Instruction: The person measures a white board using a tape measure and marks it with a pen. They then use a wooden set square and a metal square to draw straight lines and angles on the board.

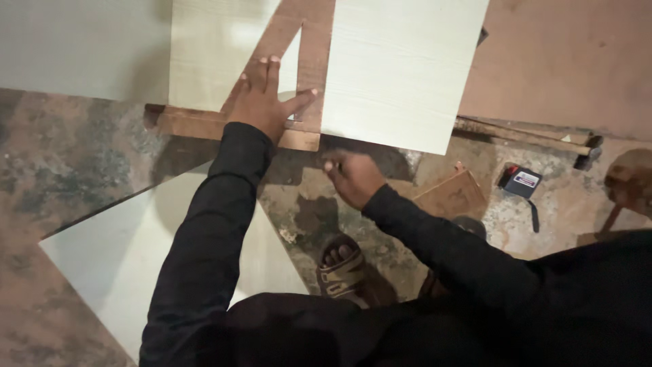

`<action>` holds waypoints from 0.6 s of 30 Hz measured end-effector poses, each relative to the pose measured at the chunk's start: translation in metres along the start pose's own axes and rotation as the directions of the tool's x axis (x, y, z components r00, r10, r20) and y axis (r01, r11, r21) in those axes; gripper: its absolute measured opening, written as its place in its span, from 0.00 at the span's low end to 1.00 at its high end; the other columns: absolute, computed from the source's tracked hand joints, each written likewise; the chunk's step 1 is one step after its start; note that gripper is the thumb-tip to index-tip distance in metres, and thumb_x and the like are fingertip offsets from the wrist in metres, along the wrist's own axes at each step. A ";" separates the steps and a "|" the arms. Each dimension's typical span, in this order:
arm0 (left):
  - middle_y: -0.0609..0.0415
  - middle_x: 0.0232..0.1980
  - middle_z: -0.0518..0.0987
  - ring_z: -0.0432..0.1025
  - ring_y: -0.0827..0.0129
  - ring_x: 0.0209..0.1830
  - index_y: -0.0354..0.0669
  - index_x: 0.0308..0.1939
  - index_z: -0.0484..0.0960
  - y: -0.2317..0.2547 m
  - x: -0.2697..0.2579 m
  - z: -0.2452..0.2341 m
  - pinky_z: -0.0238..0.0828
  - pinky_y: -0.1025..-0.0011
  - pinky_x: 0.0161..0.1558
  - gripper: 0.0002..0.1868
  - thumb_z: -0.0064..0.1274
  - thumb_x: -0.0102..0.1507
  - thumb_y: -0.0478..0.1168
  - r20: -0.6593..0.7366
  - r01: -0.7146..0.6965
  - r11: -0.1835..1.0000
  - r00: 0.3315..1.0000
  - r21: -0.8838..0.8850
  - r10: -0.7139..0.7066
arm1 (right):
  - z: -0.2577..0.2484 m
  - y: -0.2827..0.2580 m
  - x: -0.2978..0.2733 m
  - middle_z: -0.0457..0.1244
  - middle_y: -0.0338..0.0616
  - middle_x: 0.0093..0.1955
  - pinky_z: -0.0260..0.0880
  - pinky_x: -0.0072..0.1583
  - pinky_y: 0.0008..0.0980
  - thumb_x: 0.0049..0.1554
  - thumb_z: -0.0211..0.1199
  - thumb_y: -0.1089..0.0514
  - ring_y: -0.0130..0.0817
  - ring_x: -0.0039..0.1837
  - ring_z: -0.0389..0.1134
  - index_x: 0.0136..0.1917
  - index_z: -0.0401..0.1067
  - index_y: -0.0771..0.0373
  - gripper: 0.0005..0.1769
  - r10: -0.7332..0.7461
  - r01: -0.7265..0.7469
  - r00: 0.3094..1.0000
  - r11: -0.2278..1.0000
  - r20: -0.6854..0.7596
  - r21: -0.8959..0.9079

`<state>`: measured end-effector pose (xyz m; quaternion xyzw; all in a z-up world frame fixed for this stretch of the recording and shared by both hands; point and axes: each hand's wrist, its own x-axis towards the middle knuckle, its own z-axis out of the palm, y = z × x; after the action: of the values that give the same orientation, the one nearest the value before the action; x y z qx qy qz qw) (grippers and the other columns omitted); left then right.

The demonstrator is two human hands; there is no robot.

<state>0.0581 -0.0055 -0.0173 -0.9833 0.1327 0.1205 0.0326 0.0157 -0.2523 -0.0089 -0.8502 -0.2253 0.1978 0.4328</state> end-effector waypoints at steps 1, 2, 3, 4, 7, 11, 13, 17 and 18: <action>0.31 0.81 0.49 0.44 0.42 0.82 0.89 0.77 0.61 -0.001 0.003 0.002 0.56 0.38 0.68 0.39 0.44 0.69 0.34 -0.032 -0.003 1.000 0.999 0.028 0.004 | -0.004 0.005 0.004 0.70 0.58 0.47 0.71 0.50 0.46 0.67 0.58 0.49 0.53 0.47 0.72 0.53 0.77 0.61 0.15 -0.048 0.047 0.997 0.999 -0.058 -0.007; 0.32 0.82 0.49 0.44 0.42 0.83 0.89 0.77 0.61 0.000 -0.001 0.005 0.56 0.39 0.69 0.41 0.44 0.68 0.33 -0.052 -0.001 0.999 0.999 0.052 0.003 | -0.007 0.012 0.009 0.70 0.55 0.44 0.72 0.49 0.42 0.68 0.54 0.51 0.47 0.44 0.71 0.56 0.76 0.62 0.15 0.072 -0.071 0.997 0.997 -0.030 0.030; 0.32 0.83 0.49 0.44 0.43 0.83 0.90 0.78 0.61 0.002 -0.006 0.007 0.56 0.40 0.70 0.43 0.44 0.68 0.32 -0.071 0.003 0.997 0.997 0.076 0.003 | -0.012 0.021 0.020 0.69 0.51 0.42 0.72 0.48 0.38 0.69 0.50 0.53 0.40 0.41 0.71 0.59 0.75 0.62 0.16 0.190 -0.189 0.982 0.980 0.004 0.062; 0.32 0.81 0.50 0.44 0.42 0.82 0.90 0.76 0.61 -0.001 -0.002 0.004 0.55 0.39 0.70 0.40 0.45 0.67 0.34 -0.045 0.001 1.000 0.999 0.029 0.000 | -0.021 0.031 0.042 0.70 0.48 0.45 0.73 0.49 0.35 0.67 0.52 0.56 0.35 0.43 0.71 0.59 0.75 0.64 0.14 0.110 -0.088 0.989 0.977 -0.103 0.195; 0.31 0.80 0.51 0.46 0.39 0.81 0.90 0.73 0.64 -0.003 0.001 -0.005 0.53 0.38 0.70 0.34 0.44 0.69 0.39 -0.047 0.010 0.997 0.999 -0.079 -0.013 | -0.055 0.065 0.122 0.71 0.40 0.46 0.73 0.47 0.29 0.67 0.56 0.58 0.26 0.43 0.70 0.60 0.73 0.65 0.12 0.077 0.022 0.948 0.952 -0.308 0.305; 0.29 0.79 0.54 0.49 0.37 0.80 0.86 0.73 0.66 0.001 -0.008 -0.002 0.53 0.38 0.70 0.30 0.43 0.68 0.44 -0.081 -0.021 0.992 0.997 -0.124 0.011 | -0.083 0.110 0.206 0.72 0.41 0.50 0.77 0.50 0.28 0.66 0.57 0.61 0.25 0.45 0.72 0.64 0.72 0.67 0.15 -0.039 0.173 0.906 0.943 -0.421 0.286; 0.29 0.78 0.54 0.49 0.37 0.79 0.86 0.72 0.67 -0.002 -0.005 -0.002 0.53 0.38 0.69 0.30 0.42 0.68 0.45 -0.098 -0.019 0.993 0.995 -0.113 0.008 | -0.094 0.120 0.242 0.72 0.42 0.47 0.76 0.48 0.29 0.67 0.58 0.59 0.27 0.42 0.72 0.61 0.75 0.67 0.13 -0.011 0.128 0.895 0.964 -0.445 0.233; 0.31 0.79 0.55 0.49 0.38 0.80 0.91 0.70 0.68 -0.001 -0.001 0.004 0.54 0.39 0.69 0.30 0.39 0.70 0.42 -0.121 0.003 0.992 0.993 -0.124 -0.018 | -0.099 0.126 0.274 0.71 0.42 0.45 0.76 0.45 0.30 0.66 0.61 0.57 0.27 0.39 0.73 0.59 0.75 0.67 0.12 0.019 0.102 0.910 0.958 -0.415 0.268; 0.32 0.79 0.55 0.48 0.38 0.79 0.92 0.69 0.68 -0.001 0.000 0.006 0.54 0.39 0.69 0.30 0.39 0.69 0.42 -0.107 0.016 0.990 0.994 -0.138 -0.031 | -0.098 0.124 0.278 0.70 0.42 0.45 0.75 0.44 0.30 0.66 0.60 0.58 0.27 0.39 0.72 0.59 0.74 0.66 0.12 0.024 0.091 0.929 0.952 -0.370 0.292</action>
<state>0.0567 -0.0038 -0.0234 -0.9898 0.1140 0.0752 -0.0408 0.3219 -0.2267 -0.0970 -0.7913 -0.1214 0.0593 0.5964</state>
